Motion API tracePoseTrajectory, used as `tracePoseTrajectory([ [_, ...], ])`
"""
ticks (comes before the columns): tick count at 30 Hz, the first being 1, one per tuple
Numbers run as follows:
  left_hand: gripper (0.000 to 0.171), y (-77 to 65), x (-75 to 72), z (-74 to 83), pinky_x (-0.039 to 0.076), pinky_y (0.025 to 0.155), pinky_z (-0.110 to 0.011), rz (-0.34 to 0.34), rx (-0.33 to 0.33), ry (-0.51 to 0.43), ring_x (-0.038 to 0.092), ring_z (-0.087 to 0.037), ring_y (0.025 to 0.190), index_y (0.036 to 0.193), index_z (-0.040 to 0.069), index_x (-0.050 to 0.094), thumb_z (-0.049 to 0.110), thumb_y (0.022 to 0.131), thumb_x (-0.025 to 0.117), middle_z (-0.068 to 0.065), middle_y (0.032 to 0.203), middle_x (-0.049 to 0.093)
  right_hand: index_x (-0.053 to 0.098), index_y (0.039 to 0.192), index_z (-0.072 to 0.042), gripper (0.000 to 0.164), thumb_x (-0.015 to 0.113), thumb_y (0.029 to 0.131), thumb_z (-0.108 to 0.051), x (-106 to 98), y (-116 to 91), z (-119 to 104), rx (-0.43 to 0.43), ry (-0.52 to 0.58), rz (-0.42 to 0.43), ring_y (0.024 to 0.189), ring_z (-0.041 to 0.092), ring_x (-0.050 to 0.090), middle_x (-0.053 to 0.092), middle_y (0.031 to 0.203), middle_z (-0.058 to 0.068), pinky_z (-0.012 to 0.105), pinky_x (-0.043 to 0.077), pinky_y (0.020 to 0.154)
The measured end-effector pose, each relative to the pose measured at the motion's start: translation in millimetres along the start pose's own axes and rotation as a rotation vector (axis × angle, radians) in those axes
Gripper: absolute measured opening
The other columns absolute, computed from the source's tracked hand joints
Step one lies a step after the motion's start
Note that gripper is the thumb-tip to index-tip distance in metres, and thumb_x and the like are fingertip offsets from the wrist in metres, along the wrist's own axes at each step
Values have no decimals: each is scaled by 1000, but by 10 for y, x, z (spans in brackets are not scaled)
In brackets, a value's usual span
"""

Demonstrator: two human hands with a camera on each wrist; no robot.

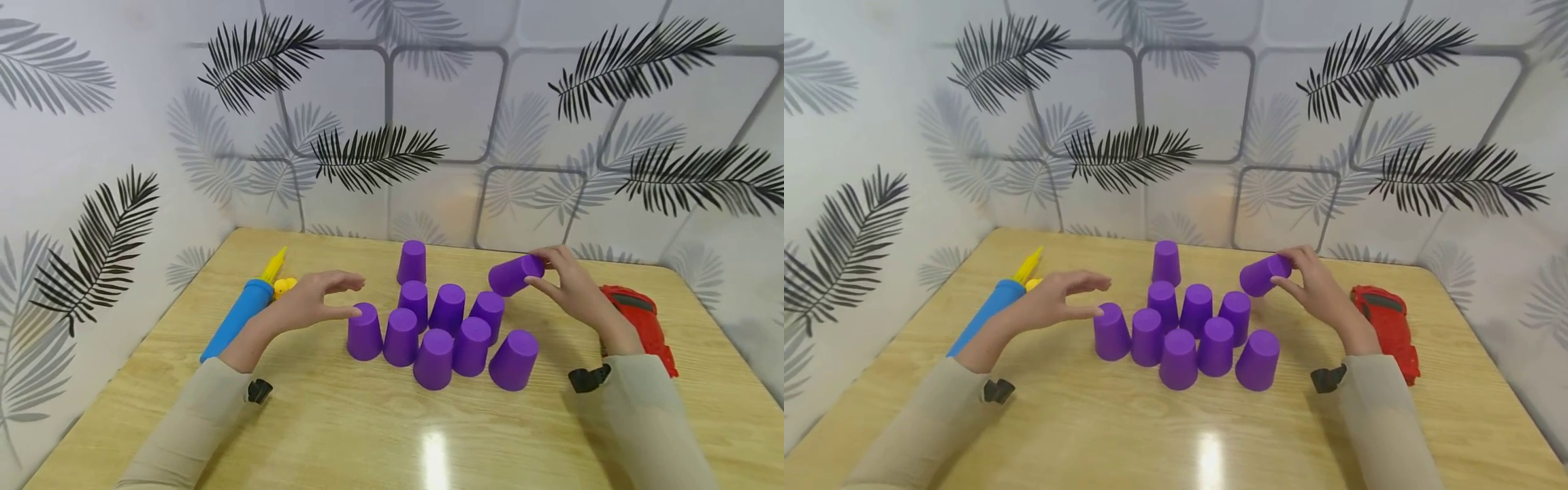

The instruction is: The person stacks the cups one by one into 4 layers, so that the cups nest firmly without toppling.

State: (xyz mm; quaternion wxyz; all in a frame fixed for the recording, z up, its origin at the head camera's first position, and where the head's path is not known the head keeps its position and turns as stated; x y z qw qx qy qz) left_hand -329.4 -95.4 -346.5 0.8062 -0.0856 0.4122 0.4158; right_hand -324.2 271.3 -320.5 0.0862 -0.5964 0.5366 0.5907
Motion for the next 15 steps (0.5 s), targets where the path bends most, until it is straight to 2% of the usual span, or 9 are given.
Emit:
tracePoseTrajectory([
  [2,57,-32,28,12,50,107,-39,-17,6,25,61,-28,121,133,3,57,25,84,77,-13,126,66,52,124,9,43,71,87,-2,26,80,29,4,13,5,99,29,59,54,112,19,9,44,88],
  [5,58,-68,76,8,51,104,-43,-45,10,57,62,-29,119,132,3,57,29,85,77,-14,127,65,52,125,8,43,70,88,-3,94,201,76,5,35,4,101,31,60,54,113,20,28,52,90],
  [8,56,-100,118,-13,53,102,-45,-70,5,74,63,-28,118,130,5,59,32,85,77,-11,127,66,52,125,8,42,70,89,-4,198,310,100,-2,73,-16,102,33,61,54,114,20,46,52,90],
  [15,51,-131,136,-13,55,98,-43,-58,33,103,66,-24,111,126,8,63,31,83,78,-8,123,68,54,125,8,41,69,90,-6,464,515,97,-12,150,-75,103,33,61,55,114,20,49,54,93],
])
Point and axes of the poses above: each hand's wrist, its own y-axis towards the middle knuckle, its own x-axis out of the palm, z = x × y, the point moved 9 cm from there along y, towards the middle knuckle
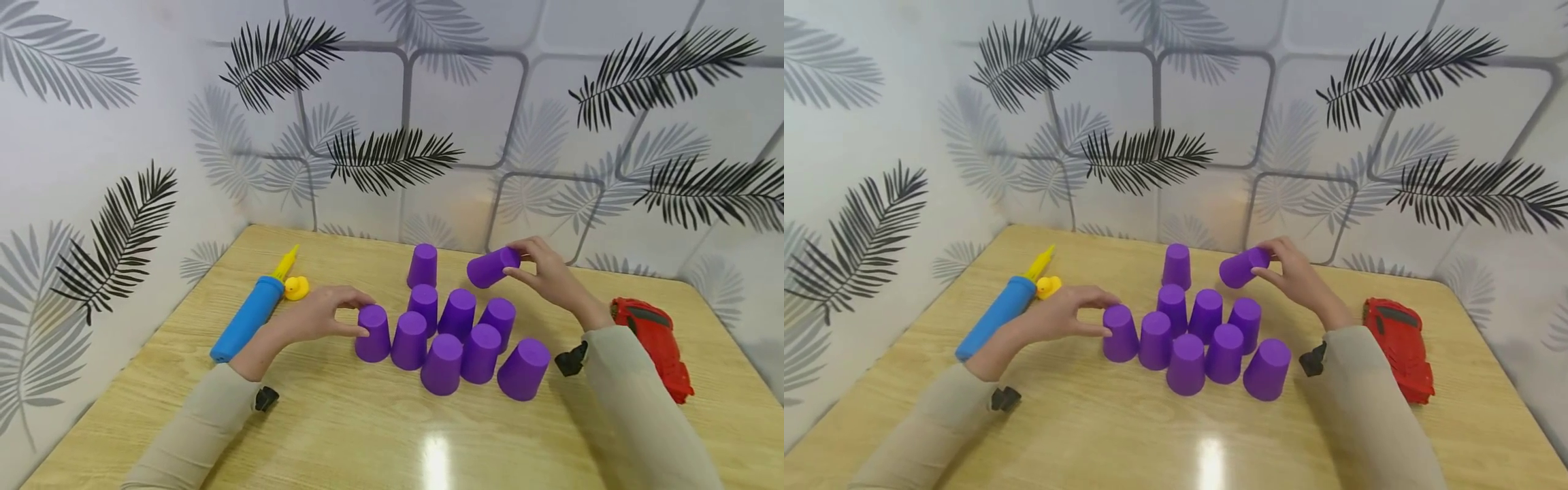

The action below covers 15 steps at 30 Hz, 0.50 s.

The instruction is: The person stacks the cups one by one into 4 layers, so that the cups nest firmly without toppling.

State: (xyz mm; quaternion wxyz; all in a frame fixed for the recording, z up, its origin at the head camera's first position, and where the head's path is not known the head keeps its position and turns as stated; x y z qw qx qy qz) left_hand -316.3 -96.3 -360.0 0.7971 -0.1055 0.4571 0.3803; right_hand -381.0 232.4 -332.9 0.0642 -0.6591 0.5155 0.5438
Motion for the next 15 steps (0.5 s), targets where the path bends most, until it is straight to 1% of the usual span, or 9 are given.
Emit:
tracePoseTrajectory([
  [3,49,17,1,6,56,96,-42,17,13,5,66,-22,109,125,9,64,31,83,78,-7,121,69,55,123,8,40,70,89,-6,89,90,9,-11,18,-26,101,34,61,56,112,20,50,55,92],
  [6,46,24,3,11,57,94,-41,31,28,6,67,-19,106,123,9,65,30,84,77,-5,118,70,55,122,8,39,70,89,-8,199,178,16,-20,30,-70,101,34,62,56,110,20,50,55,92],
  [10,42,31,13,11,58,92,-41,42,39,-1,67,-19,104,121,9,66,28,85,76,-5,115,71,55,121,6,39,70,90,-11,331,265,28,-15,40,-133,103,34,62,56,111,19,50,56,92],
  [15,40,24,15,16,58,92,-41,53,46,-6,68,-19,103,119,9,67,28,85,76,-6,113,71,56,122,4,39,70,90,-12,443,355,7,-14,37,-179,104,34,63,57,112,18,48,56,93],
])
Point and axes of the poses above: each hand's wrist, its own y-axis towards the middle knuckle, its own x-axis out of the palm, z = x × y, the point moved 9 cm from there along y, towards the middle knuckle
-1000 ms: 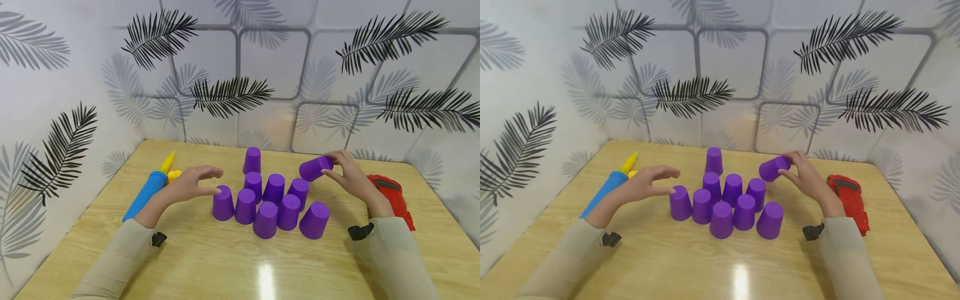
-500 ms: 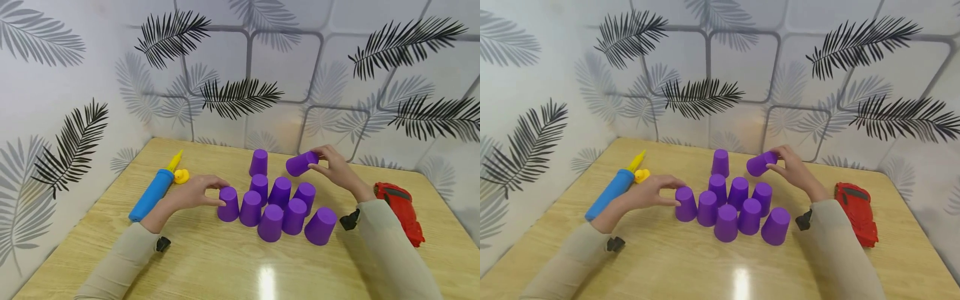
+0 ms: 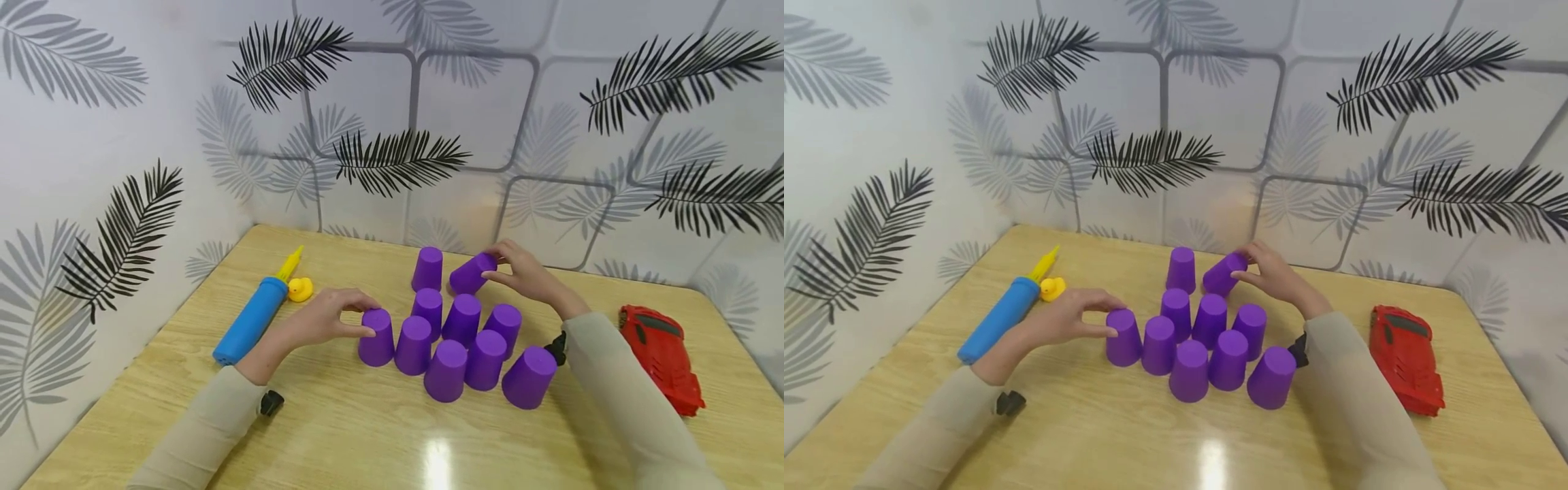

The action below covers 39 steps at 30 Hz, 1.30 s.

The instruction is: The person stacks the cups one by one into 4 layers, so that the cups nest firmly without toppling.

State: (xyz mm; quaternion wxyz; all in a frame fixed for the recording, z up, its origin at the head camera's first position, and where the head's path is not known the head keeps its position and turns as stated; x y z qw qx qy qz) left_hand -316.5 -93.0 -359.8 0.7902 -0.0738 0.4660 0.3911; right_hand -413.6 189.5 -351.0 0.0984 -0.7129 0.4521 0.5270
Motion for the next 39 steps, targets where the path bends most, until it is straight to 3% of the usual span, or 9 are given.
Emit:
tracePoseTrajectory([
  [18,41,-25,4,-41,58,93,-42,2,-23,-57,68,-22,105,121,6,66,25,85,75,-8,115,71,61,120,7,37,70,90,-11,166,370,-202,-116,-69,-121,101,34,63,61,112,20,48,55,90],
  [33,42,-23,16,-43,56,97,-38,-6,-28,-88,68,-23,107,122,3,65,22,85,75,-11,116,71,56,129,6,43,68,92,-13,251,420,-159,-61,-48,-178,110,35,61,58,121,21,48,54,96],
  [39,42,-21,-2,-25,57,97,-39,-2,-35,-87,69,-23,106,122,3,65,22,85,76,-11,116,71,52,134,6,51,69,92,-15,75,340,-145,-28,-42,-125,117,41,57,54,127,23,53,51,101],
])
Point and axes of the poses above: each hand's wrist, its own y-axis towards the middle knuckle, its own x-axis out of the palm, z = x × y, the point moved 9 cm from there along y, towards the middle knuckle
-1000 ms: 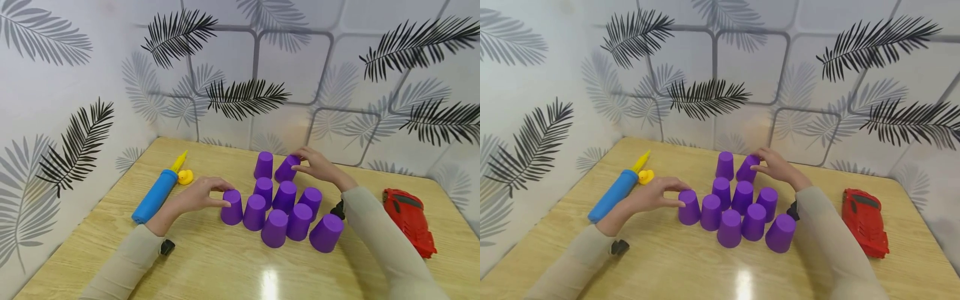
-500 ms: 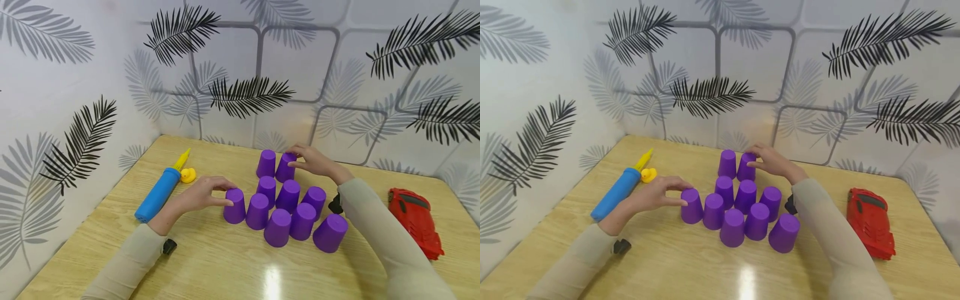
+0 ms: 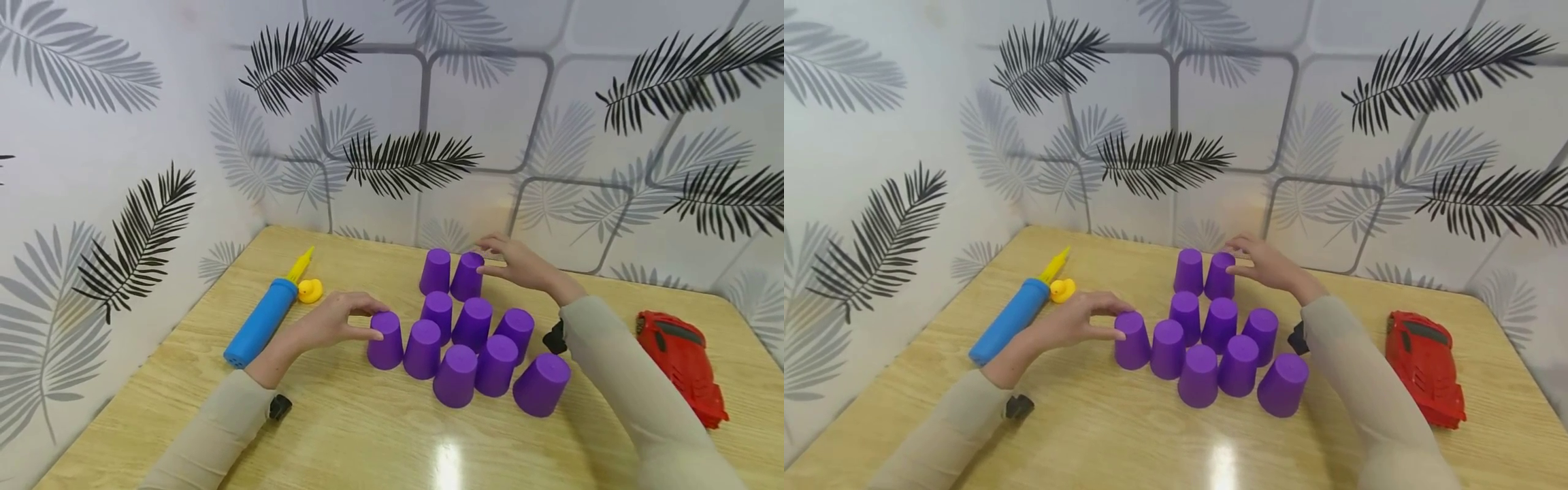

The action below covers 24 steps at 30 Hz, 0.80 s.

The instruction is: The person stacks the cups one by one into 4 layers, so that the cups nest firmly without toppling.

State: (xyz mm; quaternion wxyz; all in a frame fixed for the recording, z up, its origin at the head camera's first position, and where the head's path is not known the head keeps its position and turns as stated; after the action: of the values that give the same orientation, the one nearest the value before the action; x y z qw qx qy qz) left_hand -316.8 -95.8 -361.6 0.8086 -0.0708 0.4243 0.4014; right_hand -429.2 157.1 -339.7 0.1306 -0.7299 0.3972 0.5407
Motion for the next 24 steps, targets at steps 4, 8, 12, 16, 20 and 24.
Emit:
tracePoseTrajectory([
  [4,43,29,31,-19,56,98,-40,-4,-23,-16,68,-21,107,122,5,66,23,85,76,-9,117,70,54,133,3,47,69,91,-13,-301,-364,-36,24,-28,152,113,40,60,58,123,20,51,53,98],
  [8,43,34,19,-76,55,99,-40,3,-66,-42,67,-20,106,122,7,66,25,84,78,-7,117,71,59,128,0,43,72,88,-7,-497,-862,-188,-7,-61,299,108,34,63,62,121,15,32,55,94],
  [12,44,5,-56,-138,55,98,-44,33,-95,-78,67,-22,105,121,7,66,26,84,78,-9,115,71,62,124,-2,45,76,81,-2,-550,-1314,-348,-33,-87,381,106,22,61,64,119,12,4,43,93],
  [16,44,-34,-205,-249,55,99,-42,96,-142,-126,66,-25,108,122,6,65,25,84,77,-11,116,70,65,120,-2,50,80,72,4,-549,-1652,-469,-56,-96,416,107,5,59,66,116,12,-2,37,96],
  [20,45,-60,-407,-405,57,96,-30,199,-214,-225,64,-27,113,127,6,61,25,88,74,-15,122,66,65,123,-8,54,81,72,2,-467,-1906,-552,-58,-75,378,108,-3,58,66,116,4,-1,39,95],
  [24,48,-41,-608,-510,57,93,-21,324,-262,-335,65,-20,116,132,6,58,24,90,72,-16,129,62,65,122,-10,54,81,72,1,-352,-2060,-645,-100,-40,327,106,2,63,66,113,1,0,42,94],
])
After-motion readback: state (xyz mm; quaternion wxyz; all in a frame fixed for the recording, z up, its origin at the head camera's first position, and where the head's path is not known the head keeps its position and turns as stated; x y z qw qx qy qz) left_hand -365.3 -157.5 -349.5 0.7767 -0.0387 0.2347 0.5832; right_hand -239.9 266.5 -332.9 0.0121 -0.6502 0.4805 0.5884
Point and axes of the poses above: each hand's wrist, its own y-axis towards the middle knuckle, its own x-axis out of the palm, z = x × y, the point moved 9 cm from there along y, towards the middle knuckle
